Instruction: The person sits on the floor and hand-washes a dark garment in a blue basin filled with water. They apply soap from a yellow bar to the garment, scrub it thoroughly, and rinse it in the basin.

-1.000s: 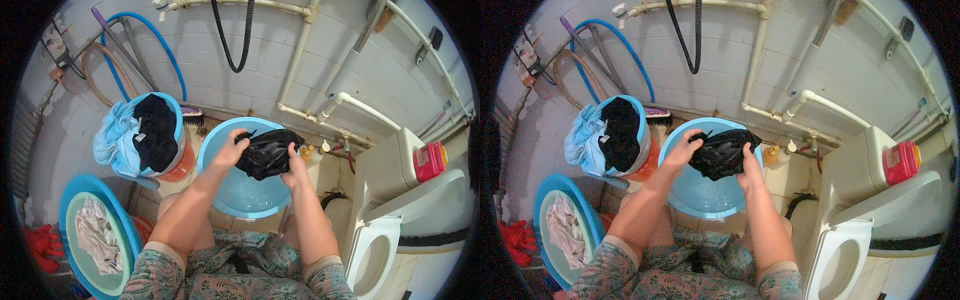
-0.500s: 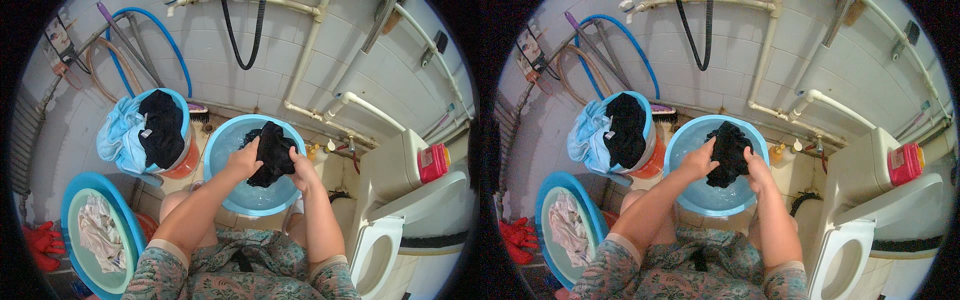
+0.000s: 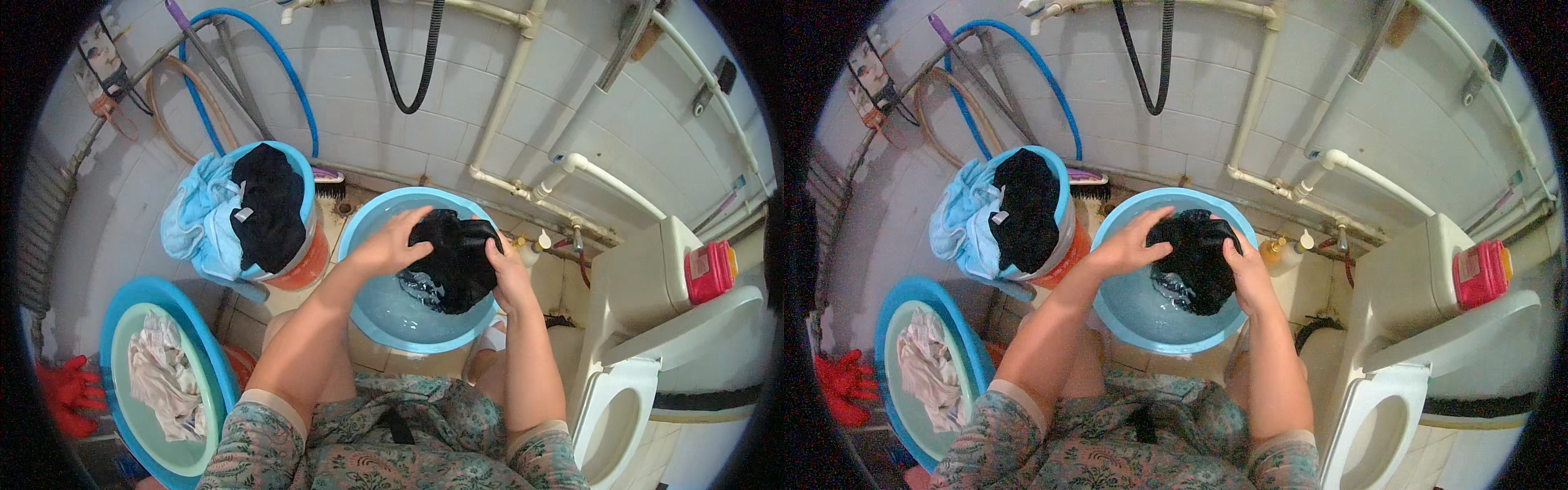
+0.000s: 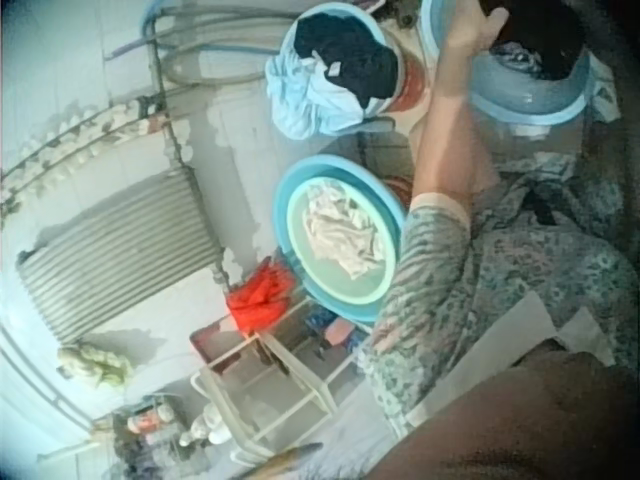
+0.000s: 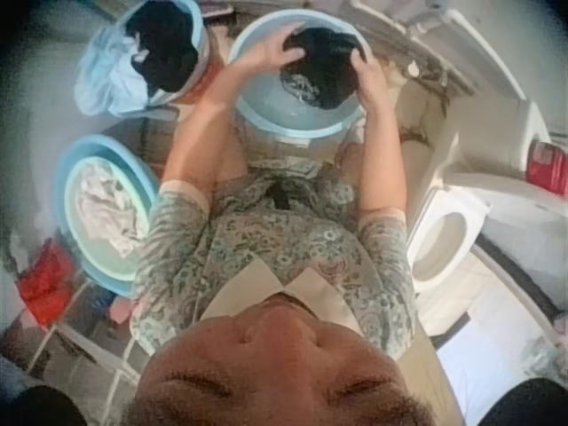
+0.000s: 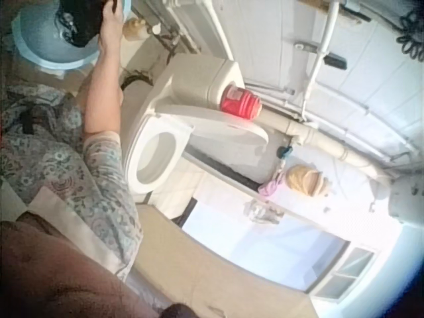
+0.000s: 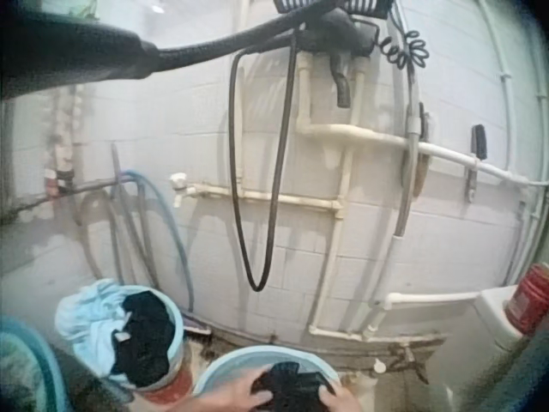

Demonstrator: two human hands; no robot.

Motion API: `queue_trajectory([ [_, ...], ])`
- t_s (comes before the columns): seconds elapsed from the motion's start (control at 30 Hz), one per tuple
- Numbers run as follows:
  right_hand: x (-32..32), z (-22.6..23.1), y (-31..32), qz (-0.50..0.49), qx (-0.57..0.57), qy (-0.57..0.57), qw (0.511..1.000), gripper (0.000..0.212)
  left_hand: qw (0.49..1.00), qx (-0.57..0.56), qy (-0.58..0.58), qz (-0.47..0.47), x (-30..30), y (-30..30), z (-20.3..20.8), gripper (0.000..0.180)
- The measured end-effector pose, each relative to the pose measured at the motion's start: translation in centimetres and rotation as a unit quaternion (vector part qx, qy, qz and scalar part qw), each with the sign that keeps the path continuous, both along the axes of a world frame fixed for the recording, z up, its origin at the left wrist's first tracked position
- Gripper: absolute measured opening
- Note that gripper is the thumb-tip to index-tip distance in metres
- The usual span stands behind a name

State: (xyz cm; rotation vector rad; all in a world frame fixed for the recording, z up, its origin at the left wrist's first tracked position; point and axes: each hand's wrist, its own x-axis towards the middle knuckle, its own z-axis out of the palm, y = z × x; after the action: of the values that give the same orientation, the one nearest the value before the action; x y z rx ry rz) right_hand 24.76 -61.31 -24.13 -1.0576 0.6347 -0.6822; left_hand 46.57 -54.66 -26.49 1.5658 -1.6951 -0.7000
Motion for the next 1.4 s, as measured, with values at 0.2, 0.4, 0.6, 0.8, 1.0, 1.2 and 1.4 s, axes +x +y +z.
queue_trajectory([
  [0.2,-0.4,0.1,-0.4,-0.021,0.047,-0.088,0.995,0.049,0.988,0.049,0.145,-0.013,-0.7,-0.2,-0.3,0.048],
  [0.4,-0.2,-0.5,-0.5,0.001,0.047,-0.134,0.990,0.053,0.991,0.037,0.117,-0.057,-1.6,-0.3,0.4,0.034],
  [0.6,0.4,-0.1,0.4,-0.013,0.007,-0.157,0.987,0.047,0.935,0.220,0.261,-0.094,-2.6,-0.4,1.0,0.030],
  [0.8,0.1,0.0,0.7,-0.070,-0.041,-0.076,0.994,0.049,0.824,0.147,0.544,0.065,-2.9,-0.1,2.9,0.029],
  [1.0,-0.4,0.1,1.4,-0.060,0.058,-0.012,0.996,0.060,0.716,0.120,0.687,0.020,-1.6,0.3,4.0,0.027],
  [1.2,-0.6,-0.3,1.3,0.004,0.043,-0.016,0.999,0.060,0.776,0.151,0.608,0.075,-1.4,1.3,5.3,0.030],
  [1.4,-0.4,-1.1,0.5,-0.082,0.026,-0.079,0.993,0.057,0.833,0.194,0.513,0.072,-1.6,1.7,5.3,0.042],
])
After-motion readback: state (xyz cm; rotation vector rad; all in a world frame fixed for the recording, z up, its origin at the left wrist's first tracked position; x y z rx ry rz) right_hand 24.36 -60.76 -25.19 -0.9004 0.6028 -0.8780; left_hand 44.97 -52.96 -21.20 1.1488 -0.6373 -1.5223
